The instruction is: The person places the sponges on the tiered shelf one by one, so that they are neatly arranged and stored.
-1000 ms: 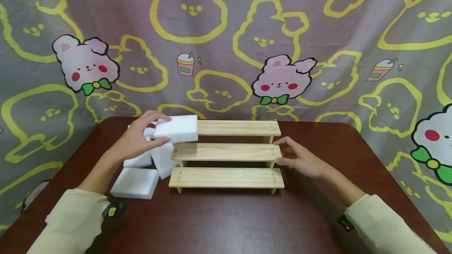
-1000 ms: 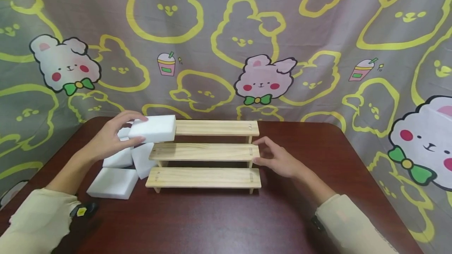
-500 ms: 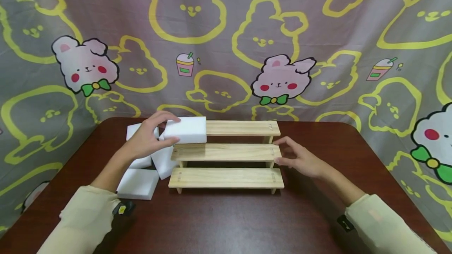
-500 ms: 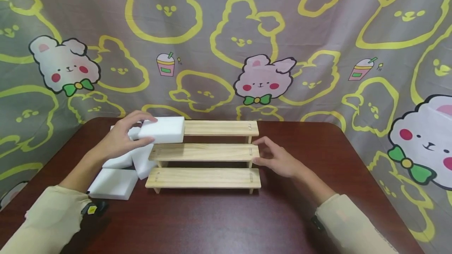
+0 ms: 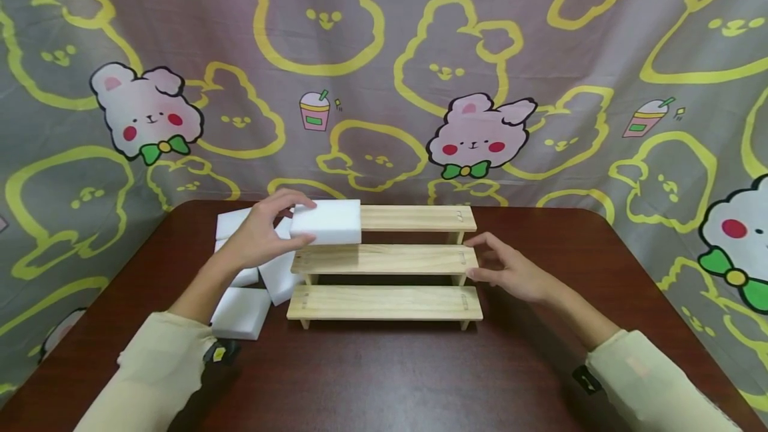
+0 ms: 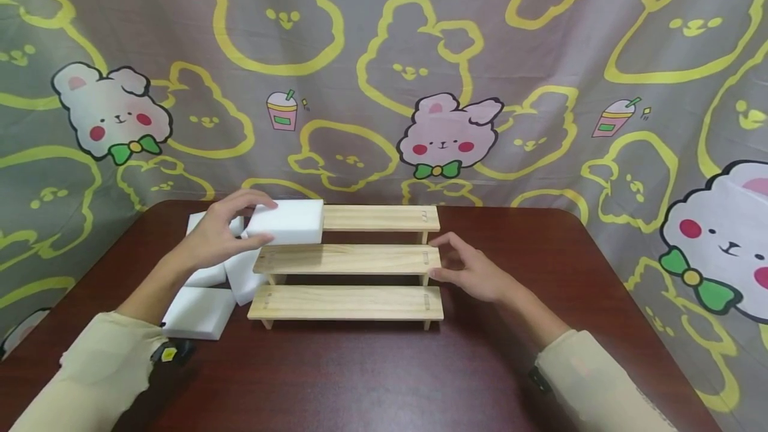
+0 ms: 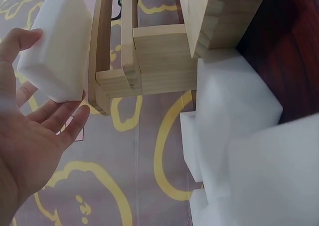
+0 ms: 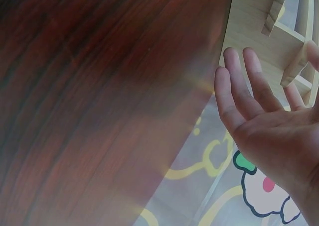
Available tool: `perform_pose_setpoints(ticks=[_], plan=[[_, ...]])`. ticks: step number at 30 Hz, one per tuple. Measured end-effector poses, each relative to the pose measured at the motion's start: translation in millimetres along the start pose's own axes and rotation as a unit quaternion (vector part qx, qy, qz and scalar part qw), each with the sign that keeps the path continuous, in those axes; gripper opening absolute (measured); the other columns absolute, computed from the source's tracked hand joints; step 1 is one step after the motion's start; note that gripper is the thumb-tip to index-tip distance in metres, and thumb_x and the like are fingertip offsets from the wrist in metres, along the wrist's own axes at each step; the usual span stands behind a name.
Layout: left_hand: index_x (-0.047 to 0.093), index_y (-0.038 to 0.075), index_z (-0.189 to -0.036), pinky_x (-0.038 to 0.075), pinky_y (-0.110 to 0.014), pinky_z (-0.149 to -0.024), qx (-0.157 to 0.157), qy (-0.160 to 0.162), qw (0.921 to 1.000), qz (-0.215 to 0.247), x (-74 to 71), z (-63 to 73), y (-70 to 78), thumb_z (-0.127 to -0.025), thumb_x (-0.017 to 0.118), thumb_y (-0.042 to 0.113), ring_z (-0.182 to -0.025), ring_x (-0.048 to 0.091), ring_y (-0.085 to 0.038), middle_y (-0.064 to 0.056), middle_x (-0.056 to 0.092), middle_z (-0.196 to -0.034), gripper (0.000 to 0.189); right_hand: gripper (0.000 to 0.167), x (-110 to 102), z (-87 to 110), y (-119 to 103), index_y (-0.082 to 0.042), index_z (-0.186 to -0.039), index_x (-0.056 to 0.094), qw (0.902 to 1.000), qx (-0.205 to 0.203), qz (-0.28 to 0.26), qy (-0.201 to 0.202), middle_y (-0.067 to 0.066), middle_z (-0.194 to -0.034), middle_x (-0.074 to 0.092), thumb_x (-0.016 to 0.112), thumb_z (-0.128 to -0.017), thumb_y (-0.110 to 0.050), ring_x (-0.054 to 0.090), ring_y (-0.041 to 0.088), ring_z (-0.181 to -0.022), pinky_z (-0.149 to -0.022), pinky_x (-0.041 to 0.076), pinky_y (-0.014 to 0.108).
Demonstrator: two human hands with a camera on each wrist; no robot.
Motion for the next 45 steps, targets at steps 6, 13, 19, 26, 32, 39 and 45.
perform_pose_setpoints(ticks=[6,13,19,26,32,39,45], plan=[[0.067,0.004,-0.122,0.051,-0.038,-0.092,0.002,0.0,0.9999,0.011,5.1,-5.5,1.4,-0.082,0.087,0.01,-0.118,0.057,-0.026,-0.013,0.062,-0.129,0.045,0.047,0,0.2,0,-0.006,-0.138,0.047,1.0,0.0,0.002,0.0,0.018,-0.115,0.065,0.071,-0.099,-0.016,0.064,0.027,-0.098,-0.07,0.052,0.036],[0.067,0.002,-0.122,0.053,-0.045,-0.09,0.001,-0.005,0.9991,0.042,12.7,-11.3,4.7,-0.082,0.087,0.007,-0.117,0.055,-0.025,-0.015,0.061,-0.13,0.045,0.047,0,0.5,1,-0.006,-0.138,0.046,1.0,-0.001,0.0,0.001,0.017,-0.112,0.066,0.071,-0.099,-0.015,0.064,0.027,-0.096,-0.069,0.052,0.036],[0.066,0.003,-0.125,0.053,-0.044,-0.093,-0.006,-0.016,0.9984,0.054,20.3,-16.1,6.2,-0.084,0.085,0.008,-0.117,0.056,-0.026,-0.014,0.059,-0.132,0.046,0.048,-1,0.0,1,-0.006,-0.138,0.046,1.0,0.001,0.003,0.0,0.017,-0.112,0.066,0.071,-0.099,-0.016,0.064,0.026,-0.094,-0.069,0.053,0.038],[0.066,0.004,-0.127,0.052,-0.048,-0.099,-0.011,-0.021,0.9977,0.063,27.1,-19.5,4.2,-0.086,0.084,0.01,-0.122,0.055,-0.029,-0.014,0.059,-0.134,0.046,0.049,0,-0.6,0,-0.008,-0.139,0.046,1.0,0.007,0.003,-0.003,0.018,-0.115,0.066,0.071,-0.099,-0.018,0.065,0.025,-0.097,-0.07,0.053,0.039],[0.067,0.004,-0.126,0.052,-0.05,-0.096,-0.008,-0.013,0.9984,0.054,28.9,-22.3,7.2,-0.085,0.084,0.012,-0.116,0.056,-0.029,-0.015,0.061,-0.131,0.045,0.048,0,-0.6,1,-0.008,-0.139,0.046,1.0,0.007,0.002,-0.002,0.017,-0.117,0.066,0.071,-0.099,-0.017,0.065,0.026,-0.098,-0.071,0.053,0.039],[0.067,0.005,-0.125,0.053,-0.047,-0.096,0.005,-0.008,0.9987,0.049,29.4,-27.1,11.7,-0.084,0.085,0.013,-0.111,0.058,-0.027,-0.012,0.064,-0.126,0.045,0.048,0,0.1,1,-0.008,-0.139,0.046,1.0,0.006,0.002,-0.001,0.018,-0.117,0.065,0.071,-0.099,-0.017,0.065,0.026,-0.098,-0.071,0.053,0.039],[0.068,0.005,-0.123,0.052,-0.046,-0.098,0.011,-0.003,0.9986,0.051,29.9,-29.2,14.3,-0.084,0.085,0.013,-0.114,0.06,-0.028,-0.013,0.064,-0.127,0.044,0.048,-1,0.1,1,-0.008,-0.139,0.046,1.0,0.004,-0.001,0.0,0.019,-0.115,0.066,0.071,-0.099,-0.017,0.065,0.026,-0.097,-0.07,0.053,0.039]])
Point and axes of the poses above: each hand's wrist, its own z-axis away from the middle knuckle, its own x-axis out of the palm, y = z × x, the point moved 9 cm from there along -z, towards the middle knuckle
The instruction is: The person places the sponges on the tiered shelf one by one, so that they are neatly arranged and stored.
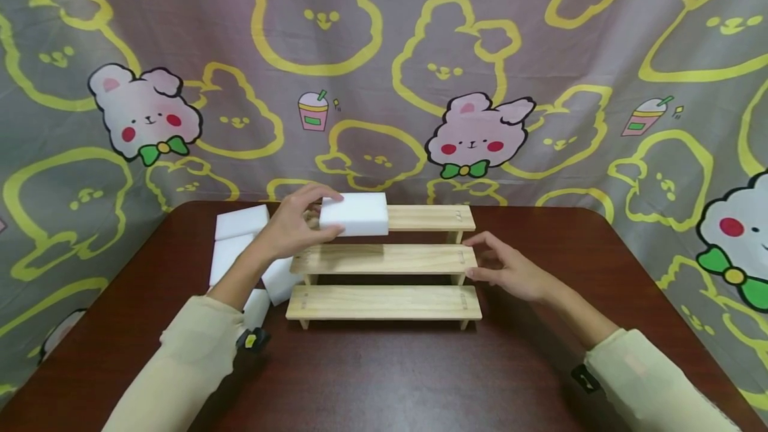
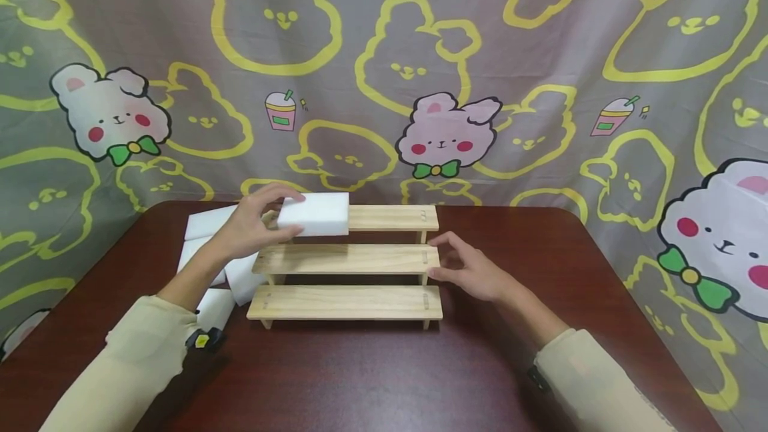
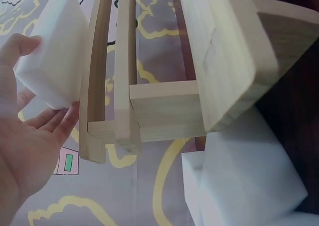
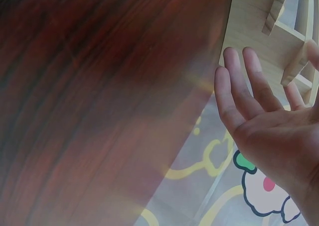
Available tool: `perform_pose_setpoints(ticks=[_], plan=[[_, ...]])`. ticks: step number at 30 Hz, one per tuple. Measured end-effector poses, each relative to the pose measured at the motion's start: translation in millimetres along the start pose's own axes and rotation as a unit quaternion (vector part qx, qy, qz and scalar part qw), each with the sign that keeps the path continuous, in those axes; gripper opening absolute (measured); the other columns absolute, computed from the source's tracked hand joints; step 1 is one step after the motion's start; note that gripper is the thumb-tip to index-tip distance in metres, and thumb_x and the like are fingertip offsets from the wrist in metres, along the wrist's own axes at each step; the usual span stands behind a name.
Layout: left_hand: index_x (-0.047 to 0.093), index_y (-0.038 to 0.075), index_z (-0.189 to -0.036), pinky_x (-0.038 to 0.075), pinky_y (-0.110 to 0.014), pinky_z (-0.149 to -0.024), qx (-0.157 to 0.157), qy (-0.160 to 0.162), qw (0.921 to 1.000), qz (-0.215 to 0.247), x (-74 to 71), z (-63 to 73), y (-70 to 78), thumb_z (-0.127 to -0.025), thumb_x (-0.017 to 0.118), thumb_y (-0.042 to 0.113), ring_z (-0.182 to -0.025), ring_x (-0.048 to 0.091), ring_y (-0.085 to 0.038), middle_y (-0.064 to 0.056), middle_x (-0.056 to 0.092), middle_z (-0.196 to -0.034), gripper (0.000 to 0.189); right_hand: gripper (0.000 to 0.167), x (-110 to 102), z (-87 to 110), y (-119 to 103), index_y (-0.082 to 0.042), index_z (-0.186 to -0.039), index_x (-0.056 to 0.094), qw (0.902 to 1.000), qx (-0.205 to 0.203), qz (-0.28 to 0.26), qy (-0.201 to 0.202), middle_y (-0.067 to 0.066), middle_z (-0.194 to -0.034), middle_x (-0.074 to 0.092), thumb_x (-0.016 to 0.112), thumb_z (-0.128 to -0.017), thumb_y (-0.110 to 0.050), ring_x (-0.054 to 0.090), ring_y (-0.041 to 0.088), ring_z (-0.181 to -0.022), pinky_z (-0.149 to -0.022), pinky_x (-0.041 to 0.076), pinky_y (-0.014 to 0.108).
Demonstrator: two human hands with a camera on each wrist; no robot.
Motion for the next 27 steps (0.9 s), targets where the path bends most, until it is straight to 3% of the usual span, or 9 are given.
perform_pose_setpoints(ticks=[9,27], plan=[[0.068,0.003,-0.124,0.053,-0.049,-0.098,0.012,-0.006,0.9999,0.003,4.9,-2.8,3.6,-0.085,0.084,0.01,-0.118,0.06,-0.032,-0.016,0.064,-0.129,0.042,0.047,0,0.1,1,-0.007,-0.138,0.047,1.0,0.001,0.002,0.0,0.018,-0.114,0.066,0.071,-0.099,-0.017,0.065,0.027,-0.096,-0.07,0.053,0.038],[0.068,0.001,-0.122,0.055,-0.044,-0.095,0.03,-0.022,0.9989,0.028,25.1,-17.9,13.0,-0.084,0.084,0.011,-0.116,0.059,-0.032,-0.017,0.061,-0.127,0.043,0.048,-1,0.2,0,-0.008,-0.139,0.046,1.0,-0.001,0.006,0.0,0.017,-0.115,0.066,0.071,-0.099,-0.018,0.064,0.027,-0.097,-0.071,0.054,0.042]])
Point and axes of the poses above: each hand's wrist, its own z-axis away from the middle knuckle, its own x-axis out of the palm, y = z × x, the point moved 9 cm from there along -z, towards the middle knuckle
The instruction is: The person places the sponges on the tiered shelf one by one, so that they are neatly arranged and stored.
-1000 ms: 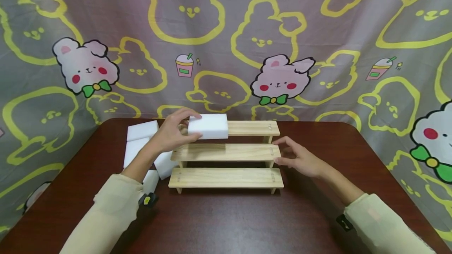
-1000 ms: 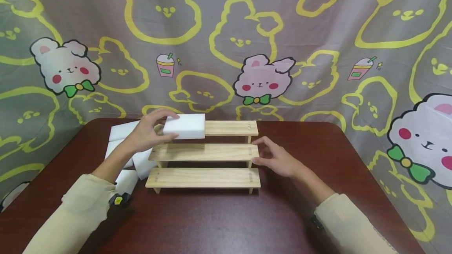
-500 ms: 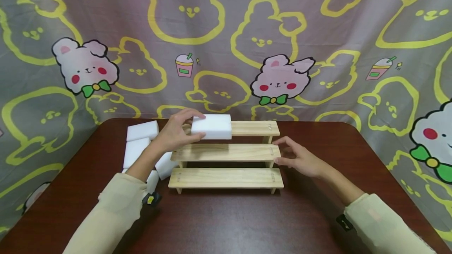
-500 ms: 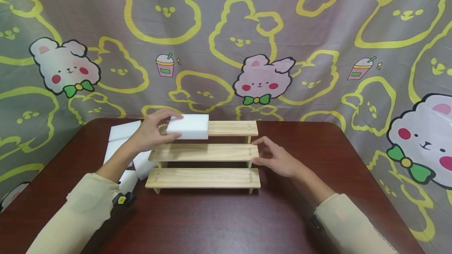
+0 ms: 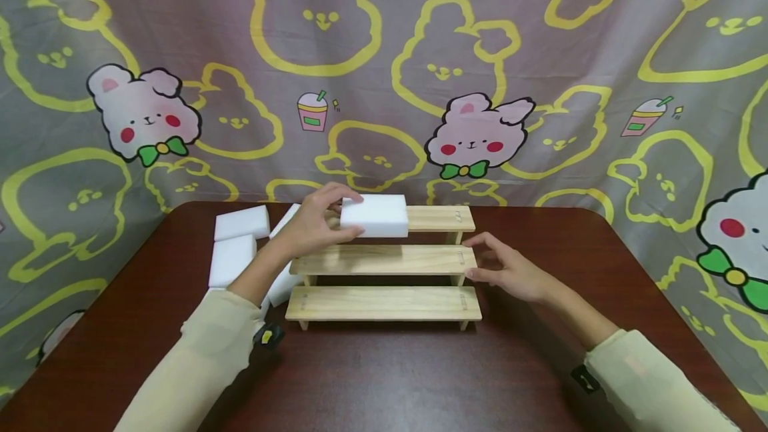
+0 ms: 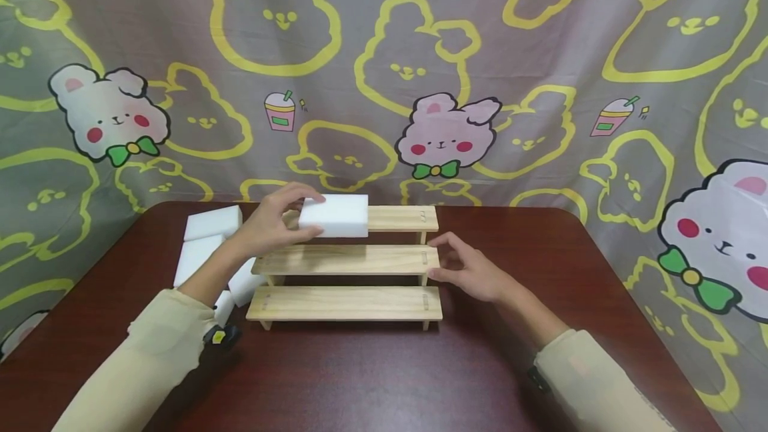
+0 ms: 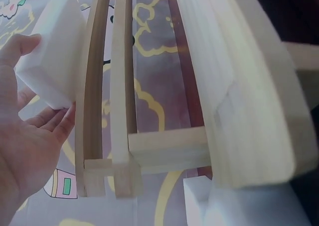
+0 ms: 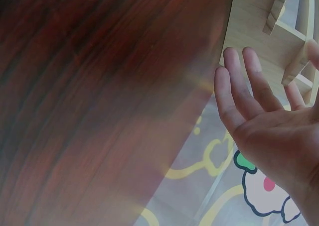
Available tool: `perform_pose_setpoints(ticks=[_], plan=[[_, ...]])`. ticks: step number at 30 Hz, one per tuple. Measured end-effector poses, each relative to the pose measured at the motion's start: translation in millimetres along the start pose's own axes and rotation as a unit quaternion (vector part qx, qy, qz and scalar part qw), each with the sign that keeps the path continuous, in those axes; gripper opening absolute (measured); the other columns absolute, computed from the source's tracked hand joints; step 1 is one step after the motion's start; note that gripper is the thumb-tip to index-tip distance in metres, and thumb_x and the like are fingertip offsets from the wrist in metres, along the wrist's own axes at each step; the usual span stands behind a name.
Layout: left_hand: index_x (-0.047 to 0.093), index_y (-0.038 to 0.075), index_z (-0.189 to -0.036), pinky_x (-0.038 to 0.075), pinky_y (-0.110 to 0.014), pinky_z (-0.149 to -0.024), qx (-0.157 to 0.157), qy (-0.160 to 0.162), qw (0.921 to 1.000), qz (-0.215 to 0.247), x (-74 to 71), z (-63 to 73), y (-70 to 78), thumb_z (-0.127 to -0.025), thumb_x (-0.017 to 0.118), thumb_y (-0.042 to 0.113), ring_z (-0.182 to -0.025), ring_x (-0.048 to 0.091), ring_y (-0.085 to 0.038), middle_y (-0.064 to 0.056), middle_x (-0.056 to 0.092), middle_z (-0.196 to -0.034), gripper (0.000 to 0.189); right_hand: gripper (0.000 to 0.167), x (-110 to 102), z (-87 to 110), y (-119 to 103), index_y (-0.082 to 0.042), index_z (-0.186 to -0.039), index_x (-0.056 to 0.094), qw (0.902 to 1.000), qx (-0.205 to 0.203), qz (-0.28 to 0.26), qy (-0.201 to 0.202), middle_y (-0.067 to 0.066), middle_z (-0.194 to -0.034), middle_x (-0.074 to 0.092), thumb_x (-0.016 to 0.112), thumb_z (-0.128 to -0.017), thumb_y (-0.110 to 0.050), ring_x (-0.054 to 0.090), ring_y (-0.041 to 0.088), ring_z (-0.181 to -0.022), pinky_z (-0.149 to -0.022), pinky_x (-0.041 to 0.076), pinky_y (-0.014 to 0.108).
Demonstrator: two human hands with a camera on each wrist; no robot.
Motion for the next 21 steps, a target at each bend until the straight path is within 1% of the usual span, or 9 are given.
perform_pose_setpoints(ticks=[4,9,15,21], plan=[[0.068,0.001,-0.122,0.055,-0.044,-0.095,0.0,0.002,1.0,0.001,3.5,-3.5,-0.4,-0.083,0.086,0.01,-0.115,0.059,-0.031,-0.017,0.062,-0.125,0.044,0.048,0,-0.2,0,-0.008,-0.139,0.046,1.0,-0.003,-0.001,-0.001,0.015,-0.113,0.067,0.071,-0.099,-0.017,0.065,0.027,-0.095,-0.07,0.054,0.042],[0.068,0.001,-0.122,0.056,-0.048,-0.094,-0.001,0.001,1.0,-0.003,9.3,-8.1,-2.3,-0.081,0.087,0.012,-0.113,0.059,-0.031,-0.016,0.062,-0.123,0.046,0.048,0,-0.1,0,-0.007,-0.139,0.046,1.0,-0.005,-0.002,-0.002,0.015,-0.111,0.066,0.071,-0.099,-0.017,0.064,0.026,-0.094,-0.07,0.054,0.041],[0.068,0.002,-0.122,0.055,-0.047,-0.094,0.0,-0.003,1.0,-0.004,15.9,-14.1,-0.8,-0.082,0.086,0.015,-0.108,0.059,-0.03,-0.016,0.062,-0.123,0.045,0.048,0,-0.8,1,-0.007,-0.139,0.046,1.0,-0.005,-0.003,-0.004,0.016,-0.113,0.065,0.07,-0.099,-0.017,0.064,0.026,-0.095,-0.07,0.053,0.038],[0.067,0.003,-0.124,0.054,-0.045,-0.096,-0.015,-0.012,0.9998,-0.009,24.1,-18.9,-0.3,-0.084,0.085,0.018,-0.109,0.06,-0.03,-0.015,0.061,-0.129,0.046,0.049,0,-0.5,2,-0.007,-0.14,0.046,1.0,0.0,-0.003,-0.003,0.017,-0.115,0.065,0.07,-0.099,-0.017,0.064,0.026,-0.096,-0.071,0.053,0.038]])
Point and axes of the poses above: each hand's wrist, its own z-axis away from the middle knuckle, its own x-axis out of the palm, y = z × x, the point moved 9 cm from there along -z, towards the middle knuckle
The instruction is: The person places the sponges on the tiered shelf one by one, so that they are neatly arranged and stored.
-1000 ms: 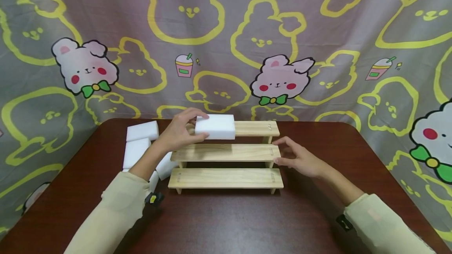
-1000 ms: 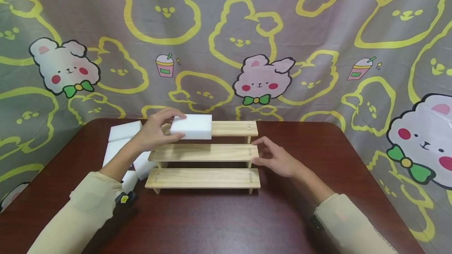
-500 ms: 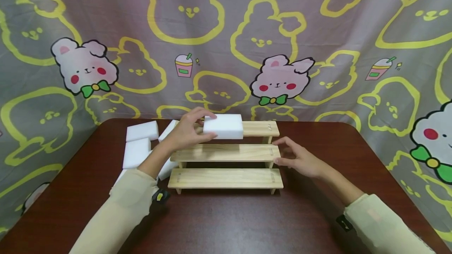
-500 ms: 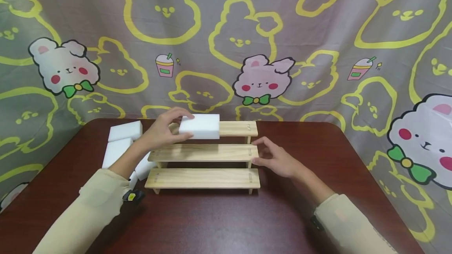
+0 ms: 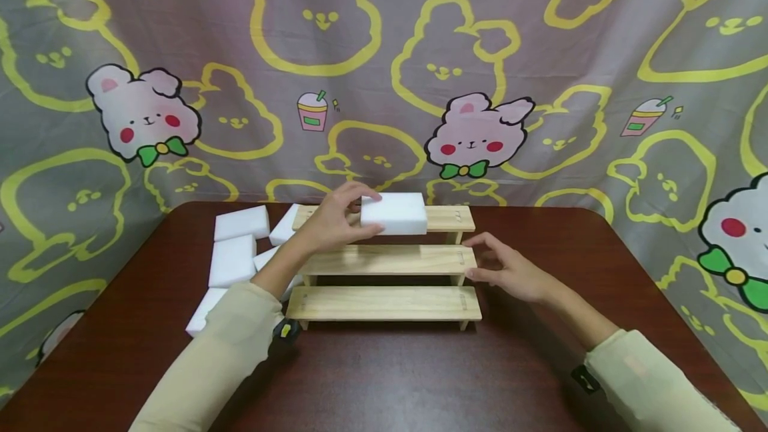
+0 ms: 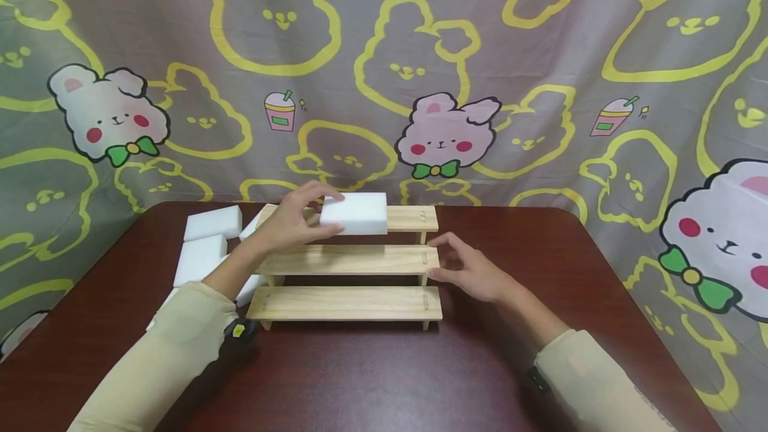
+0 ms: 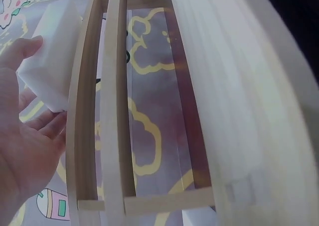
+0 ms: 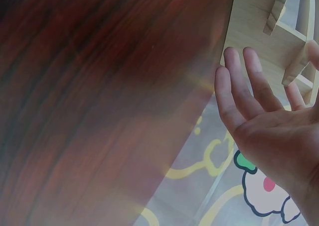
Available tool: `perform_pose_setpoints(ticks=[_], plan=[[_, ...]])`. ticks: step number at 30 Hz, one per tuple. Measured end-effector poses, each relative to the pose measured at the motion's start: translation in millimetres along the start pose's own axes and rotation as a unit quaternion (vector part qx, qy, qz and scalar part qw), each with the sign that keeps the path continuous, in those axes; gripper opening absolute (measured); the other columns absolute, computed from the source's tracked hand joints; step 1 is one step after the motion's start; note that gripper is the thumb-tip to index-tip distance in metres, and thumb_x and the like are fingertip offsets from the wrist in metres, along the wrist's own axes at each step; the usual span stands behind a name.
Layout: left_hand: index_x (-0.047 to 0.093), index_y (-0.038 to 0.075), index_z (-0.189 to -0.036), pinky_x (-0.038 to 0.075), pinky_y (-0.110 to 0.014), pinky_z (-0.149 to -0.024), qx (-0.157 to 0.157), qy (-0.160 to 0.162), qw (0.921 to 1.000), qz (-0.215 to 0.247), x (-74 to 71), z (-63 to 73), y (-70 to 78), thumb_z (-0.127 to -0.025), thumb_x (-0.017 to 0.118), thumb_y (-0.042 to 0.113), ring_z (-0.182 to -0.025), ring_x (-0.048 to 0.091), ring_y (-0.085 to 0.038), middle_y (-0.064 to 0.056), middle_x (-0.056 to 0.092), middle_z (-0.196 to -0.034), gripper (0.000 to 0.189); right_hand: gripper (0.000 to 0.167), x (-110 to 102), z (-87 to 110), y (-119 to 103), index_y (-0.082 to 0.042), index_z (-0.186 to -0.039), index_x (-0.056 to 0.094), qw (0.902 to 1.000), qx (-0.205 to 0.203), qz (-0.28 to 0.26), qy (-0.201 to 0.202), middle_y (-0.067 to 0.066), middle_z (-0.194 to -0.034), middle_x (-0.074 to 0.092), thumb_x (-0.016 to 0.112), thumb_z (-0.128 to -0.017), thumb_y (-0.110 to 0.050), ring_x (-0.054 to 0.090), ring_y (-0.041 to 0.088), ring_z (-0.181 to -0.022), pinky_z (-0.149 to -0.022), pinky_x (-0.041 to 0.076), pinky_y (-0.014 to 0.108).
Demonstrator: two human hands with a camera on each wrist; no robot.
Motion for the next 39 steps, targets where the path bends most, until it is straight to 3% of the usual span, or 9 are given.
perform_pose_setpoints(ticks=[14,25,39], plan=[[0.066,0.001,-0.125,0.055,-0.037,-0.099,-0.002,-0.011,0.9999,0.009,12.4,-12.4,5.7,-0.085,0.087,0.018,-0.115,0.061,-0.029,-0.015,0.061,-0.128,0.049,0.047,1,-1.0,1,-0.009,-0.138,0.047,1.0,-0.003,0.008,0.003,0.019,-0.117,0.064,0.071,-0.099,-0.019,0.064,0.027,-0.097,-0.071,0.054,0.038],[0.065,0.003,-0.129,0.053,-0.039,-0.1,-0.031,-0.024,0.9992,-0.004,21.2,-22.6,2.1,-0.087,0.085,0.024,-0.114,0.061,-0.029,-0.013,0.058,-0.132,0.051,0.048,0,-1.9,5,-0.011,-0.139,0.046,0.9999,0.009,0.011,0.002,0.019,-0.12,0.063,0.071,-0.099,-0.022,0.064,0.03,-0.1,-0.075,0.054,0.042],[0.064,0.0,-0.129,0.05,-0.041,-0.105,-0.023,-0.041,0.9989,-0.003,33.5,-34.1,4.1,-0.087,0.085,0.023,-0.122,0.059,-0.033,-0.018,0.057,-0.135,0.052,0.048,0,0.2,0,-0.009,-0.139,0.046,1.0,0.001,0.004,0.001,0.019,-0.121,0.063,0.07,-0.1,-0.02,0.064,0.029,-0.101,-0.074,0.054,0.04]])
Point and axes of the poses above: each hand's wrist, its own z-axis away from the middle knuckle, its own x-axis out of the palm, y = z × x, the point moved 9 cm from there along -z, towards the middle knuckle
